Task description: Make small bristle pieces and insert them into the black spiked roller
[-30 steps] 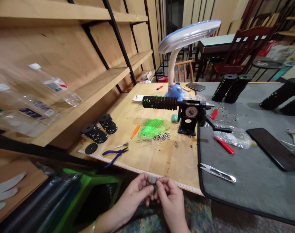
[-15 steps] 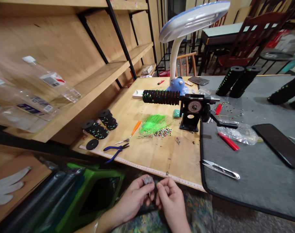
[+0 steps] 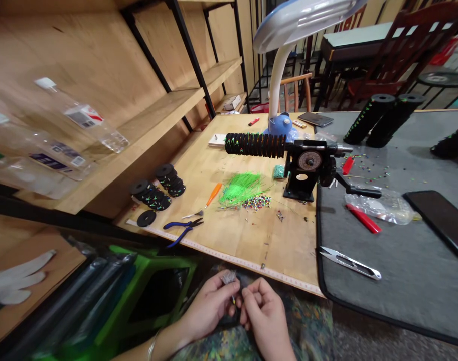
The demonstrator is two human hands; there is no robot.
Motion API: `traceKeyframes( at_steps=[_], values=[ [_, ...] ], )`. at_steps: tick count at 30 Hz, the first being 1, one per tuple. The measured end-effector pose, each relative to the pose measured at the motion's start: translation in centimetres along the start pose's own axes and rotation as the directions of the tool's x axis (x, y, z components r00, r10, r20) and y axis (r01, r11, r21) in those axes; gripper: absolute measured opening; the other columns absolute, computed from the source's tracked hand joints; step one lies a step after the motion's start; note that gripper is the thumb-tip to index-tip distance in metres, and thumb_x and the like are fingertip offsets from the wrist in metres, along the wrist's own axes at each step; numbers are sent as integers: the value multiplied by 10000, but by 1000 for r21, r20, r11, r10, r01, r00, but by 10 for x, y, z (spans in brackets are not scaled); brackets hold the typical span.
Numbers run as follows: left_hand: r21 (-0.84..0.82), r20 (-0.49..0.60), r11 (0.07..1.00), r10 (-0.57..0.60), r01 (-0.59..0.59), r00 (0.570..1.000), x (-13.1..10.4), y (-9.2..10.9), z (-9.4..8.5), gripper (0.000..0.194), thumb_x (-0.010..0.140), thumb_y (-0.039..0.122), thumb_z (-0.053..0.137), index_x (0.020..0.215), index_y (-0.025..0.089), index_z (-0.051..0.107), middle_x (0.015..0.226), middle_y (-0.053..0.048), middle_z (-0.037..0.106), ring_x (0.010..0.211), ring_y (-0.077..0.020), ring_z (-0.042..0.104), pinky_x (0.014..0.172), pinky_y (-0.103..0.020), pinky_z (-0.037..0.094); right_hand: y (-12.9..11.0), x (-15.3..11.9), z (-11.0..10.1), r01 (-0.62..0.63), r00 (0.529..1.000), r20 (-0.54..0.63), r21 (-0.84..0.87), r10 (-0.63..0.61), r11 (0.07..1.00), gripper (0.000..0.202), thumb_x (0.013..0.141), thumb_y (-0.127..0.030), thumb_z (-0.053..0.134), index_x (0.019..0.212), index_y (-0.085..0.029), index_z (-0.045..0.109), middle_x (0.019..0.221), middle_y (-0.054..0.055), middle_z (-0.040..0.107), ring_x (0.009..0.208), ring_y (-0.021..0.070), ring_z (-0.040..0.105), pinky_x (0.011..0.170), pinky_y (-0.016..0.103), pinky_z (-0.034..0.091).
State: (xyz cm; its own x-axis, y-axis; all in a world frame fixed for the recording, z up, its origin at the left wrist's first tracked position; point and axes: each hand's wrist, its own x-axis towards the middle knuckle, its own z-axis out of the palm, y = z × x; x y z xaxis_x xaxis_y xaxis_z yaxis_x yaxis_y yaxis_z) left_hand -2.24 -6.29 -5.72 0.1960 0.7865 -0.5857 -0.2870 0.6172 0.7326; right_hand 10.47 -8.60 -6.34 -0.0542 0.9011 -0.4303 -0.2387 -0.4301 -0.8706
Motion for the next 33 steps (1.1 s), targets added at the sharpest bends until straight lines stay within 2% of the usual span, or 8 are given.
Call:
traceKeyframes(
  at_steps=[10, 20, 33],
  values=[
    [51, 15, 999, 20, -21, 1000, -1, 1, 0, 392, 644, 467, 770, 705, 171, 520, 565, 42, 541, 490, -97, 515, 417, -186, 371, -2, 1, 1, -23, 1000, 20, -4, 23, 1000, 469, 707, -634, 673, 652, -193, 522, 399, -54, 545, 330, 64, 399, 377, 176, 299],
    [94, 40, 995, 42, -46, 998, -1, 1, -2, 388, 682, 484, 742, 707, 173, 511, 568, 41, 549, 497, -96, 510, 425, -187, 380, -7, 2, 5, -52, 999, -8, 7, 52, 999, 508, 638, -673, 692, 621, -202, 502, 371, -56, 533, 311, 63, 383, 367, 178, 293],
    [292, 118, 943, 132, -161, 984, -12, 13, 7, 359, 806, 493, 633, 724, 191, 458, 552, 31, 562, 504, -110, 539, 473, -211, 396, -5, 5, 4, -54, 999, -1, 62, 54, 997, 524, 639, -682, 696, 692, -188, 528, 381, -58, 539, 310, 57, 391, 350, 162, 283]
  ],
)
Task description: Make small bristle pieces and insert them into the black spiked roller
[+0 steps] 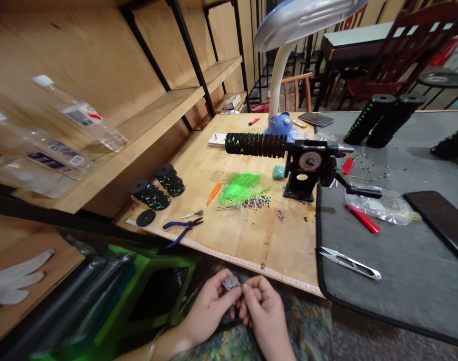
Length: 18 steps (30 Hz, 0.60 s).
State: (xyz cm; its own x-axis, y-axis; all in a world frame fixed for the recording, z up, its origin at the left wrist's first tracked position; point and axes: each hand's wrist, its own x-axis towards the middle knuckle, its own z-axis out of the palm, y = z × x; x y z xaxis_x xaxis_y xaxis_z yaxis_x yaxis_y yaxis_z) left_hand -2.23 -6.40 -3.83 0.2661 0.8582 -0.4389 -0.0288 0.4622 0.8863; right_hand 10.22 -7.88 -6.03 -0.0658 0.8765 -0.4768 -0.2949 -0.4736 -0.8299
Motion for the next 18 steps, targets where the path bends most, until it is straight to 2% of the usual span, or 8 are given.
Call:
traceKeyframes(
  at_steps=[11, 18],
  values=[
    [89, 10, 996, -8, 7, 1000, -2, 1, 1, 314, 805, 445, 636, 736, 189, 468, 564, 29, 560, 499, -107, 526, 468, -205, 407, 4, 3, -4, -27, 1000, 3, 43, 27, 999, 522, 642, -682, 694, 739, -206, 502, 340, -82, 513, 274, 51, 359, 310, 136, 247],
    [85, 4, 994, -67, 66, 998, -2, 2, -1, 332, 761, 448, 665, 745, 171, 484, 563, 33, 546, 485, -93, 506, 448, -191, 420, 6, 3, -7, 28, 1000, -2, 83, -28, 996, 459, 746, -644, 638, 780, -219, 466, 336, -100, 489, 278, 37, 316, 318, 121, 197]
  ],
)
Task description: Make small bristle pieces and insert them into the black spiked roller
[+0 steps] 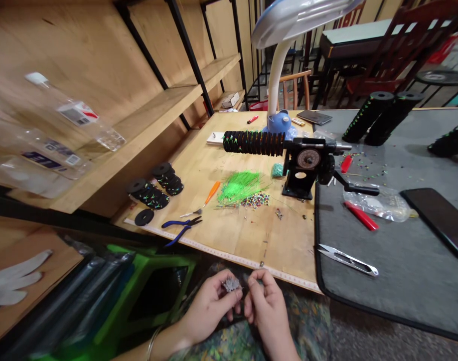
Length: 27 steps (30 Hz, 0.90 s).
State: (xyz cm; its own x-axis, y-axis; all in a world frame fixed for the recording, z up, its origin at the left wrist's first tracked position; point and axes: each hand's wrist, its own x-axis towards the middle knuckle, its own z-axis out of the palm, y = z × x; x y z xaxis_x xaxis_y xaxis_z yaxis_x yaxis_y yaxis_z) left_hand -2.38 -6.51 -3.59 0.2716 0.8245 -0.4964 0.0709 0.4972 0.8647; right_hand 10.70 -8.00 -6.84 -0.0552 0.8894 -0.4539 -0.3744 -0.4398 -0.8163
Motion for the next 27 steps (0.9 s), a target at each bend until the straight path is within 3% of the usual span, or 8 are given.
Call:
traceKeyframes(
  at_steps=[10, 15, 17, 20, 27],
  values=[
    [-89, 26, 996, 16, -13, 1000, -2, 7, -1, 254, 755, 369, 646, 727, 164, 498, 546, 23, 554, 504, -120, 562, 511, -227, 460, -3, -2, -1, 145, 989, 7, -131, -145, 981, 438, 823, -640, 554, 795, -213, 462, 390, -134, 389, 348, 43, 288, 382, 153, 230],
    [-66, 1, 997, 45, -45, 999, 1, 6, -1, 154, 751, 276, 573, 684, 183, 470, 489, 57, 481, 437, -94, 449, 461, -210, 372, -1, -3, 1, 176, 984, 14, -177, -176, 968, 412, 853, -623, 520, 809, -217, 460, 413, -132, 367, 366, 54, 275, 389, 172, 212],
    [-33, -35, 995, 94, -95, 995, 2, 6, -1, 149, 736, 240, 576, 651, 182, 468, 506, 68, 439, 454, -80, 394, 468, -201, 332, 2, -3, 1, 199, 980, 20, -203, -199, 959, 385, 876, -596, 503, 821, -217, 462, 422, -129, 368, 372, 60, 287, 394, 179, 218],
    [56, -79, 986, 159, -155, 984, 4, 7, -1, 117, 726, 212, 595, 645, 156, 531, 569, 40, 482, 540, -96, 431, 544, -212, 362, 5, -2, 0, 238, 971, 49, -253, -233, 938, 337, 909, -537, 488, 827, -211, 475, 450, -109, 403, 400, 75, 337, 421, 190, 262],
    [226, -100, 960, 191, -164, 977, 3, 9, -7, 108, 755, 236, 630, 711, 140, 608, 596, 16, 545, 551, -112, 460, 545, -217, 364, -10, 1, -8, 289, 954, 202, -408, -223, 866, 245, 917, -416, 495, 850, -188, 558, 633, -41, 505, 556, 117, 458, 521, 218, 362]
  ],
)
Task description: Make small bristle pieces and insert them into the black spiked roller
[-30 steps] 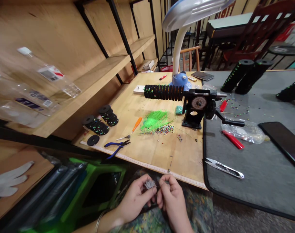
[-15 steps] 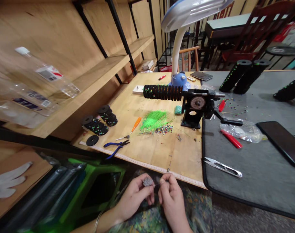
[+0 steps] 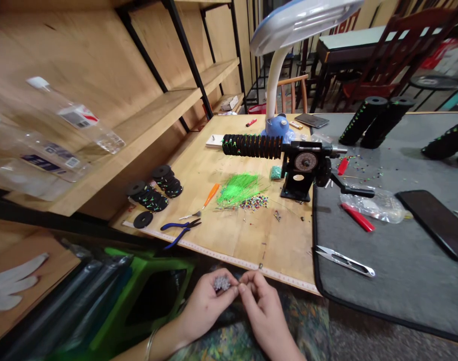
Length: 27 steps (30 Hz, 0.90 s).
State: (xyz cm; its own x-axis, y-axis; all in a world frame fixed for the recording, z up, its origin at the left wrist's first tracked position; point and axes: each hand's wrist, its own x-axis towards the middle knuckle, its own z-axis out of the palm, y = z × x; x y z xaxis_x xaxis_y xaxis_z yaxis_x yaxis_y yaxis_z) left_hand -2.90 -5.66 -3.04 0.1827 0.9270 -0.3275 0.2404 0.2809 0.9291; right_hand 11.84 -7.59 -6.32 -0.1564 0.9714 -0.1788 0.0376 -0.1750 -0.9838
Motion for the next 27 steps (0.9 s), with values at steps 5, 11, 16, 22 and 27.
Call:
traceKeyframes(
  at_steps=[5, 11, 16, 22, 27],
  values=[
    [234, 57, 968, 75, -87, 996, -5, 6, -14, 108, 787, 219, 601, 713, 143, 619, 590, 16, 533, 556, -115, 444, 536, -217, 328, -23, 6, -9, 89, 986, 161, -281, -44, 956, 148, 890, -255, 500, 807, -183, 600, 698, -7, 599, 655, 149, 548, 617, 237, 405],
    [103, 104, 994, 32, -43, 994, -9, 14, -33, 129, 759, 243, 624, 681, 141, 610, 589, 15, 518, 581, -118, 439, 564, -225, 321, -47, 13, -7, 210, 955, 287, -465, -78, 860, 167, 867, -155, 509, 732, -188, 602, 677, -10, 625, 641, 143, 575, 599, 227, 391],
    [-366, 151, 923, -68, 119, 986, -6, 15, -46, 235, 682, 327, 732, 655, 139, 594, 533, 56, 415, 498, -72, 306, 485, -206, 222, -55, 20, -16, 379, 909, 357, -489, -216, 786, 173, 930, -208, 487, 813, -218, 614, 752, 12, 654, 715, 164, 602, 639, 246, 418],
    [-657, 196, 725, -102, 208, 975, -4, 20, -55, 309, 609, 348, 826, 661, 143, 600, 466, 98, 314, 418, -34, 186, 434, -205, 125, -46, 37, -45, 482, 875, 312, -612, -369, 627, 218, 959, -248, 452, 780, -225, 576, 715, 34, 609, 708, 197, 560, 607, 293, 404],
    [-707, 163, 683, -93, 182, 982, -3, 25, -66, 300, 599, 324, 847, 660, 150, 610, 461, 111, 270, 407, -25, 161, 431, -196, 129, -39, 48, -65, 517, 842, 305, -690, -444, 506, 236, 966, -242, 434, 792, -222, 592, 698, 44, 609, 734, 213, 529, 636, 324, 420]
  ],
)
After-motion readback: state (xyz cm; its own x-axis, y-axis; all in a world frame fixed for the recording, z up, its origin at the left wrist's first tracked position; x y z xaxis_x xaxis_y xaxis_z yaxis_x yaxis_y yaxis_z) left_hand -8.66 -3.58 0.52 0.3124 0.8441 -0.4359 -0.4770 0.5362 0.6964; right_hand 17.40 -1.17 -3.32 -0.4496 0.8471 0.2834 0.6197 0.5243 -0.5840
